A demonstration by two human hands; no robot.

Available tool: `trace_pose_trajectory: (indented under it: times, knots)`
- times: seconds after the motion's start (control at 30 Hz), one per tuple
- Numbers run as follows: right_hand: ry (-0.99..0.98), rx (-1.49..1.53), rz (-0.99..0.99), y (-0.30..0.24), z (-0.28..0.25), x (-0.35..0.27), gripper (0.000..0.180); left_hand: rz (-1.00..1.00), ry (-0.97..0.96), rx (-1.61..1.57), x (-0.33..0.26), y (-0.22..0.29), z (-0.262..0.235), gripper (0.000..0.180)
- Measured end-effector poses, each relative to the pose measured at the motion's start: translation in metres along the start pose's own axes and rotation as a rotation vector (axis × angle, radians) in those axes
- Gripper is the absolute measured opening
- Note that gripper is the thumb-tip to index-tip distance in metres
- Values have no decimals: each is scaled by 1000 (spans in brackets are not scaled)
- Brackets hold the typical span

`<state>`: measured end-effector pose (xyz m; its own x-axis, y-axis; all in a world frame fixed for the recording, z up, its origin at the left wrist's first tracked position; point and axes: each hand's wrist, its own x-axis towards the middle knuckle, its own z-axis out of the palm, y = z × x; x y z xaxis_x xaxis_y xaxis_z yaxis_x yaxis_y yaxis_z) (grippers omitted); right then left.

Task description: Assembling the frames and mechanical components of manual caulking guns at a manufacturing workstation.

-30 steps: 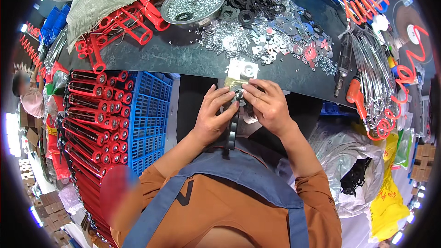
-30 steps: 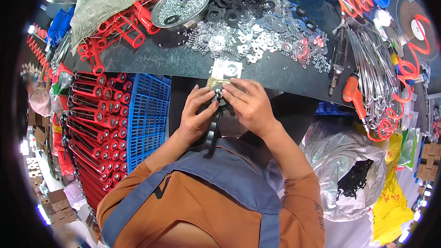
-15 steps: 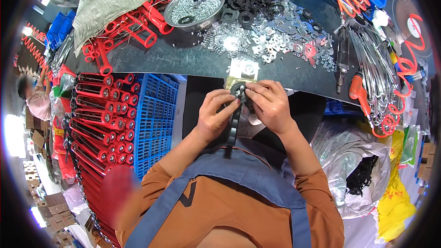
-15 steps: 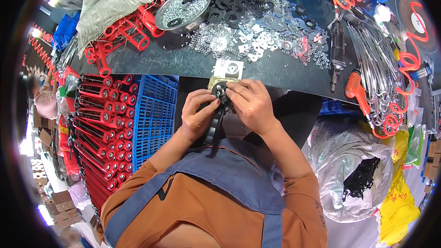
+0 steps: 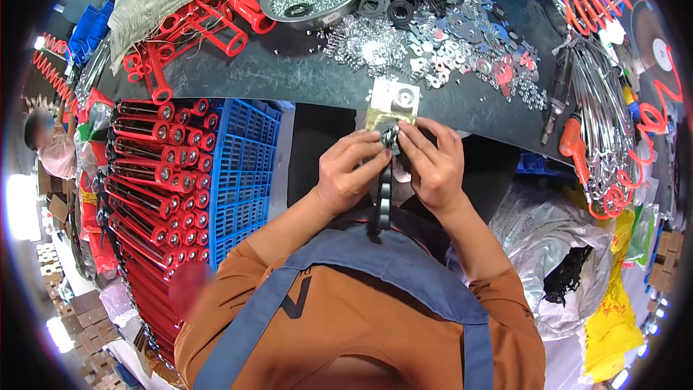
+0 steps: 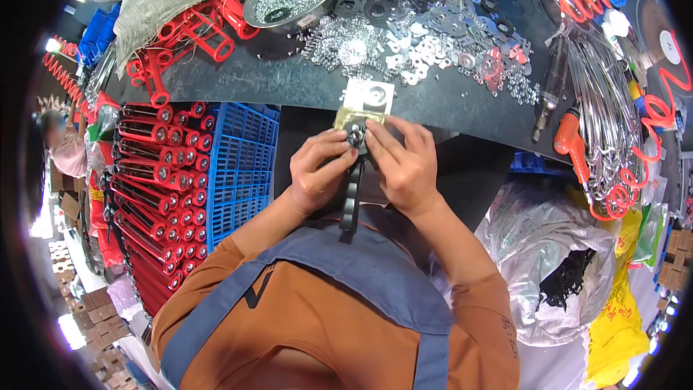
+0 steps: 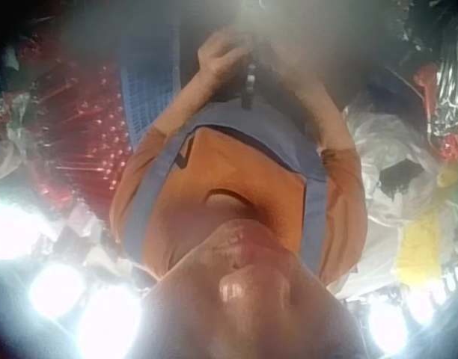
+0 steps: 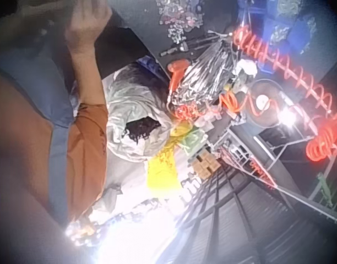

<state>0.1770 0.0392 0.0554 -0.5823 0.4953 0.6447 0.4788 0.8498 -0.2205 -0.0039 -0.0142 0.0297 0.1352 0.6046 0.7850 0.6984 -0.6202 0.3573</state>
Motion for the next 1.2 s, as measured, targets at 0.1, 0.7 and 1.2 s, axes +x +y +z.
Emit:
trace_pose_trajectory:
  times: [0.1,0.7,1.2]
  knots:
    - [55,61,11,2,10,-9,35,-17,-65,-19,-1,-2,-4,24]
    - [6,798,641,0,114,-72,17,-1225,-287,-797,-43,24,8,37]
    - [-75,957,759,1,109,-74,19,-1260,-202,-928,-42,29,15,25]
